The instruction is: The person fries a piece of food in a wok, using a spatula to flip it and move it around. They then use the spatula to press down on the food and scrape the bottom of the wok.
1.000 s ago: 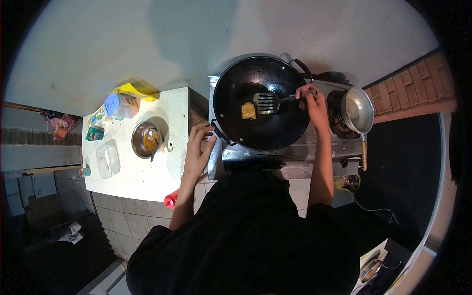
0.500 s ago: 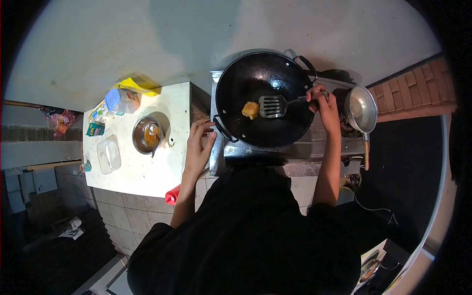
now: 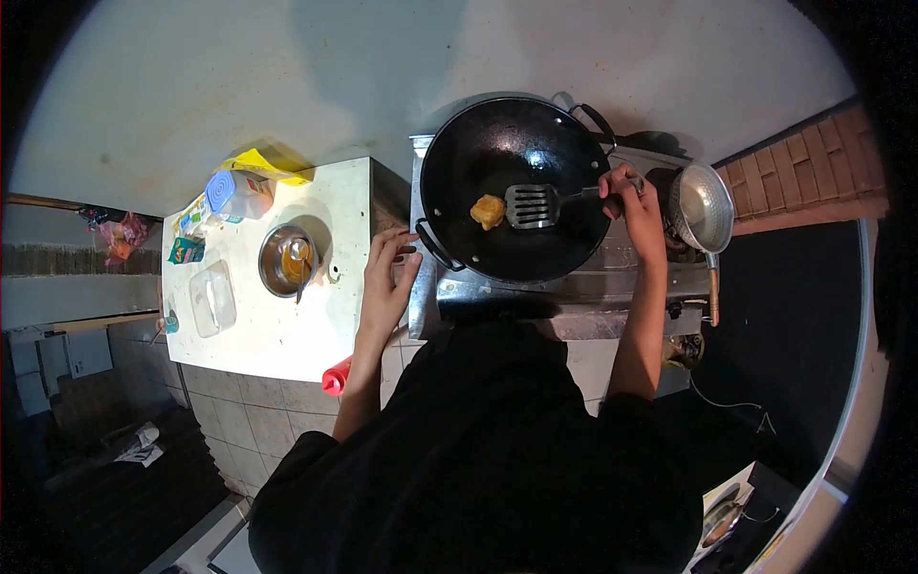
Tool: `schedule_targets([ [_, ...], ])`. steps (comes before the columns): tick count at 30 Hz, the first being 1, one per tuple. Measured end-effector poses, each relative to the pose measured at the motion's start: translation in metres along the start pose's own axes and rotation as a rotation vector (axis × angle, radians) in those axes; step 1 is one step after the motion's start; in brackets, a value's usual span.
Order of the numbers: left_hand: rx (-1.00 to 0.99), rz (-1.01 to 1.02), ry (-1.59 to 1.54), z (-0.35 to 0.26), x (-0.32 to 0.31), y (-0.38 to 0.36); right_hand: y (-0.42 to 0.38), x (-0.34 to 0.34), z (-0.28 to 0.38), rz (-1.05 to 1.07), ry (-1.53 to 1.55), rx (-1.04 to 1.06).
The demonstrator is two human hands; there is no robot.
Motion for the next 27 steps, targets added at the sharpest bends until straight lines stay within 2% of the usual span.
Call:
schedule_targets([
  [15,0.000,0.001,0.005,0.002,0.000,-0.004,0.003,-0.008,0.010,0.006,-0.060,0.036],
  [17,0.003,-0.002,-0.001,0.003,0.001,-0.004,0.010,-0.008,0.017,0.070,-0.231,0.170],
  [26,-0.007,-0.026,0.024,0.003,0.003,-0.005,0.073,-0.005,0.032,0.371,-0.126,0.092],
  [27,0.004,-0.024,0.005,0.002,0.003,-0.005,0.083,-0.005,0.030,0.353,-0.111,0.086],
])
Point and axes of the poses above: each hand's wrist, its own y-axis towards the middle knuckle, its own x-axis out of the back of the hand, z = x × y, the point moved 4 cm from there along y, towards the middle knuckle, and after that the axes turned 14 degrees about z, right-handed, at the moved point
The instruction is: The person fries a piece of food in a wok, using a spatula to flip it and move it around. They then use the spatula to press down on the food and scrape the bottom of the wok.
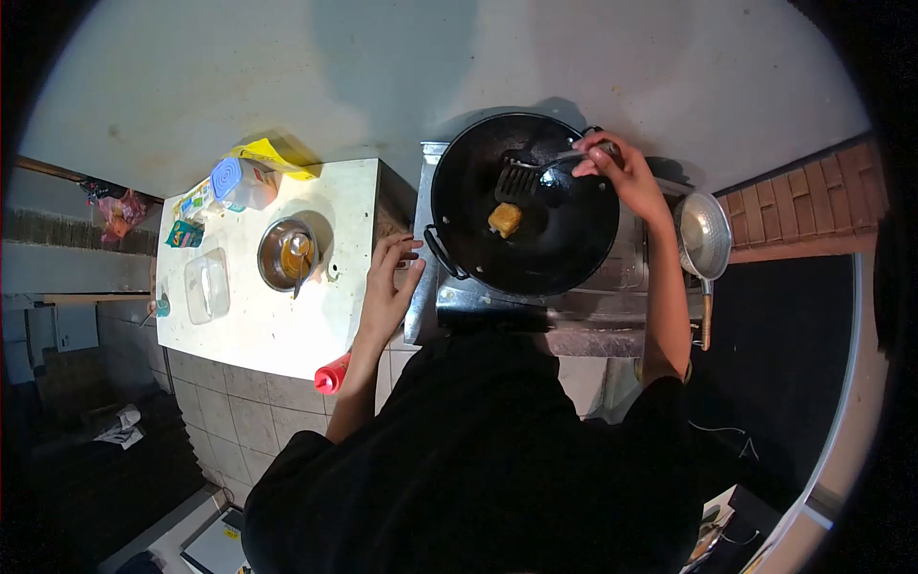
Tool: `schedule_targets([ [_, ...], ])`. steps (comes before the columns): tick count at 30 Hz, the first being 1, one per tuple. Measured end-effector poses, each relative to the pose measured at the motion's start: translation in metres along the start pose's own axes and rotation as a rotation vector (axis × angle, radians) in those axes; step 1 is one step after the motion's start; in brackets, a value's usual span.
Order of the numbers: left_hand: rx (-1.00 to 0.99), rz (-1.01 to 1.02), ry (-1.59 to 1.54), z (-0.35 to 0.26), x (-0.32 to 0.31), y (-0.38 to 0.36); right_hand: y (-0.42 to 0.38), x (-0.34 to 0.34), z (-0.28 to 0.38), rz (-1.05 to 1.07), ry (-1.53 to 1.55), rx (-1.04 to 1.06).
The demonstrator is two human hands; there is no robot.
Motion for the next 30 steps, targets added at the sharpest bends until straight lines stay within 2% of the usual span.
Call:
schedule_targets([
  [4,0.015,0.001,-0.020,0.003,0.002,0.001,0.041,0.011,-0.010,0.082,-0.190,0.003],
  [7,0.025,0.005,0.022,0.004,0.004,0.003,0.066,0.010,-0.013,0.143,-0.094,-0.006],
  [14,0.044,-0.005,-0.020,0.009,0.006,0.007,0.099,0.003,-0.009,0.298,-0.170,-0.093],
  [18,0.027,-0.032,-0.038,0.011,0.009,0.009,0.098,0.023,-0.020,0.387,-0.237,-0.126],
  [22,0.038,-0.029,-0.038,0.014,0.010,0.009,0.081,0.047,-0.024,0.244,-0.089,-0.103],
  [30,0.023,-0.012,-0.040,0.013,0.007,0.013,0.040,0.050,-0.008,0.186,-0.086,-0.146],
])
Point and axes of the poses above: each hand's wrist, its own y-axis towards the middle knuckle, its own x-axis out of the back of the hand, z = x × y, the point moved 4 cm from there along y, towards the middle knuckle, and after that the axes turned 14 degrees about z, right-handed, at the moved point
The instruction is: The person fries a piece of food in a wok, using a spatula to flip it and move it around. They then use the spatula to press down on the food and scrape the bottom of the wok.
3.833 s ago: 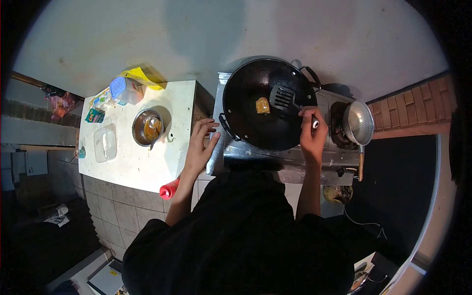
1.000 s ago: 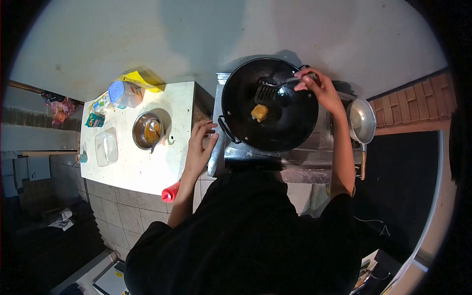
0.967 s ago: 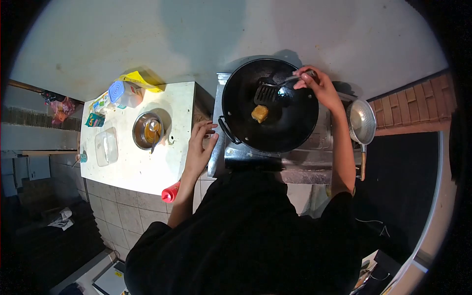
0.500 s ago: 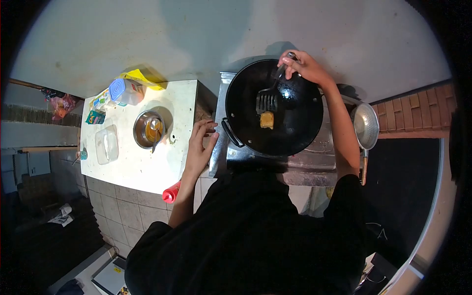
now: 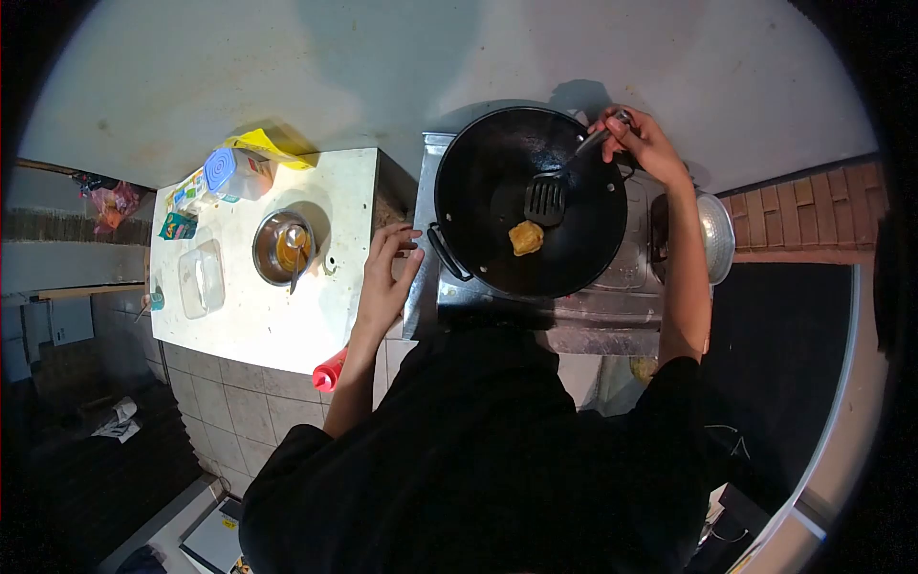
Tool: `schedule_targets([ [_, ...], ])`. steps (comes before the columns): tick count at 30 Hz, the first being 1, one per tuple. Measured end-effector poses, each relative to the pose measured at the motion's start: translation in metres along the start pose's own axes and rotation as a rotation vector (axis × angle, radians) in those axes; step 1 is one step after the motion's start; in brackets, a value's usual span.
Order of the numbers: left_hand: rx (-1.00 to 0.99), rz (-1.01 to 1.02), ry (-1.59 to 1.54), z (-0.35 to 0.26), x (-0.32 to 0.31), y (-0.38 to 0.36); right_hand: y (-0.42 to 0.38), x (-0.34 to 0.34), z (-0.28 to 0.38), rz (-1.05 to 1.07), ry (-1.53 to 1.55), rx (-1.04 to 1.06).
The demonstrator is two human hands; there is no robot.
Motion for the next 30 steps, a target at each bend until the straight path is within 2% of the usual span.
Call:
schedule_targets([
  [14,0.012,-0.003,0.012,-0.003,-0.001,-0.008,-0.032,-0.019,0.014,-0.107,-0.061,0.088],
  [20,0.001,-0.012,0.023,-0.005,0.000,-0.011,-0.021,-0.025,0.001,-0.089,-0.049,-0.011],
  [26,-0.007,-0.024,0.032,-0.006,0.001,-0.015,-0.012,-0.035,0.010,-0.216,-0.210,-0.076],
  [30,-0.012,-0.024,0.034,-0.005,0.001,-0.015,-0.004,-0.037,0.002,-0.247,-0.142,0.093],
])
Point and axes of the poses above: each hand's wrist, its own y-axis towards the middle knuckle, its own x-axis out of the back of the hand, z = x × y, the point moved 4 cm from there along y, towards the middle knuckle, and after that the axes turned 14 degrees about z, right-handed, at the moved point
